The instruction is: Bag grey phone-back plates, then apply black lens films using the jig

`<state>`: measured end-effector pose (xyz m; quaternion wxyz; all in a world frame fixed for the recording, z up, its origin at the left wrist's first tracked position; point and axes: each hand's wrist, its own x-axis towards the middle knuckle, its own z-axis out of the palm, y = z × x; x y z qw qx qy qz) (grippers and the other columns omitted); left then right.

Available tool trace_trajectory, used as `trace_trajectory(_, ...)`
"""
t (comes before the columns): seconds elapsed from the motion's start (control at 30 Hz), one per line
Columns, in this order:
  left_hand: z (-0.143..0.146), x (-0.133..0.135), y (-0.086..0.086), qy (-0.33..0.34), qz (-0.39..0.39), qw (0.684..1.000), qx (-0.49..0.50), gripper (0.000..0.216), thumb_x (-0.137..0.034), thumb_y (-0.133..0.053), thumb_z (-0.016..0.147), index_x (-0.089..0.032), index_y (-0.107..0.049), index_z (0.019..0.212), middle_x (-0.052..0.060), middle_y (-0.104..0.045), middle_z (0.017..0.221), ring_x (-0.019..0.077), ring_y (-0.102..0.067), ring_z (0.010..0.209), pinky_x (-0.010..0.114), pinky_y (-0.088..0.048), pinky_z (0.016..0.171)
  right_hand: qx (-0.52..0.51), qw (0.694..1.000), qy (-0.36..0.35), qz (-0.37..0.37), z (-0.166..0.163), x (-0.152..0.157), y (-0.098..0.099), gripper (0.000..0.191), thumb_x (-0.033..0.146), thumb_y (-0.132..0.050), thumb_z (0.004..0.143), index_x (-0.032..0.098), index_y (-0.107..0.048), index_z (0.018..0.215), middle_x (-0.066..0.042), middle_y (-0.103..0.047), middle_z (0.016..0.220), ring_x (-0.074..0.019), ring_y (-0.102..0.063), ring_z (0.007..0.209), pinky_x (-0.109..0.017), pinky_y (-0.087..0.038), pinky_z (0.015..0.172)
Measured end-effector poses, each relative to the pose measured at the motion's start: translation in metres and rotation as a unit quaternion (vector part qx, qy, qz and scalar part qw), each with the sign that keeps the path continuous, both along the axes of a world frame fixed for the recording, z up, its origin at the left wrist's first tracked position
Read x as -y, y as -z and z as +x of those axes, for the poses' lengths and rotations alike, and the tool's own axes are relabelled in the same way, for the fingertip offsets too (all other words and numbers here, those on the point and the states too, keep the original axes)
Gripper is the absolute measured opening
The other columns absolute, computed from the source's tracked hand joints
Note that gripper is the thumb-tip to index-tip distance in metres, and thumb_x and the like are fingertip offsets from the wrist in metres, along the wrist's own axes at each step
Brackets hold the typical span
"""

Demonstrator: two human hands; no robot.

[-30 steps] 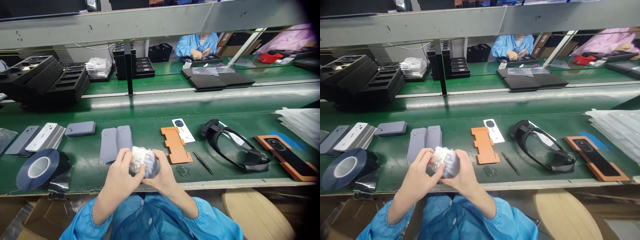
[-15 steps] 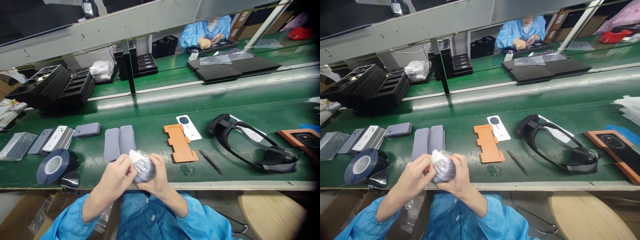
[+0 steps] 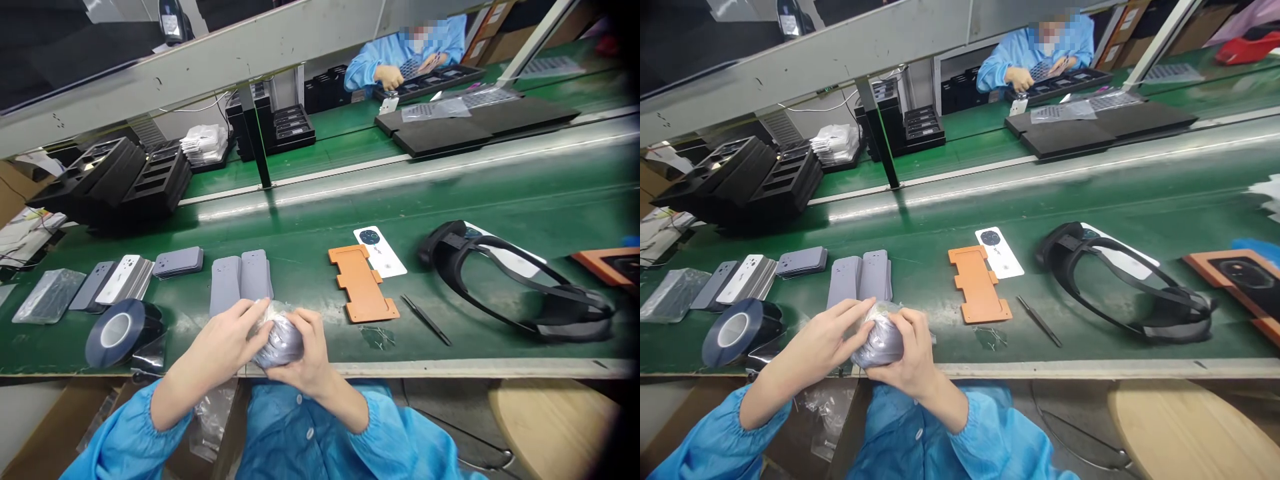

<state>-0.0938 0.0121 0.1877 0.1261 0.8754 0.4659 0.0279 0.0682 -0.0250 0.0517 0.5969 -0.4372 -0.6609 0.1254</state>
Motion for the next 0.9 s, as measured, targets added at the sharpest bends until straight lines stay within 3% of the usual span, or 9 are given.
trace_trajectory(0.17,0.008,0.000,0.004,0.020,0.061,0.996,-0.059,0.040,-0.028,-0.032,0.105,-0.009,-0.057,0.130,0.020,-0.063,0.131,0.0296,-0.069,0.112,0.044,-0.060,0.091,-0.001,0.999,0.014,0.034,-0.008,-0.004,-0.002,0.079,0.039,-0.079,0.066,0.017,-0.046,0.134,-0.013,-0.051,0.114,-0.0316,-0.056,0.098,-0.050,-0.053,0.081)
trace_trajectory(0.4,0.008,-0.006,0.017,-0.025,0.088,0.994,0.053,0.032,-0.023,-0.035,0.104,-0.013,-0.063,0.116,0.015,-0.069,0.122,0.0244,-0.069,0.109,0.040,-0.057,0.097,-0.014,1.000,0.016,0.019,-0.012,-0.009,-0.002,0.079,0.039,-0.077,0.068,0.020,-0.044,0.138,-0.014,-0.052,0.117,-0.0332,-0.056,0.102,-0.051,-0.053,0.085)
trace_trajectory(0.6,0.010,-0.016,0.016,-0.069,0.052,0.989,0.121,0.030,-0.025,-0.039,0.103,-0.016,-0.068,0.108,0.010,-0.073,0.115,0.0226,-0.070,0.105,0.036,-0.055,0.095,-0.005,1.000,0.020,0.000,-0.017,-0.016,-0.007,0.081,0.042,-0.079,0.069,0.019,-0.044,0.139,-0.015,-0.053,0.119,-0.0336,-0.056,0.104,-0.052,-0.052,0.088)
trace_trajectory(0.77,-0.006,-0.021,0.022,-0.148,0.006,0.973,0.177,0.032,-0.035,-0.045,0.102,-0.019,-0.072,0.107,0.007,-0.076,0.111,0.0223,-0.071,0.100,0.031,-0.053,0.089,0.075,0.995,-0.030,-0.064,0.006,-0.017,-0.001,0.102,0.055,-0.088,0.064,0.016,-0.040,0.145,-0.019,-0.055,0.125,-0.0364,-0.056,0.111,-0.055,-0.053,0.092)
trace_trajectory(0.9,-0.032,-0.015,0.041,-0.252,-0.049,0.935,0.244,0.038,-0.046,-0.051,0.098,-0.016,-0.074,0.106,0.007,-0.078,0.101,0.0221,-0.071,0.090,0.028,-0.053,0.078,0.172,0.968,-0.118,-0.139,0.039,-0.021,0.014,0.108,0.036,-0.093,0.062,0.016,-0.034,0.151,-0.021,-0.055,0.135,-0.0385,-0.055,0.120,-0.058,-0.051,0.098)
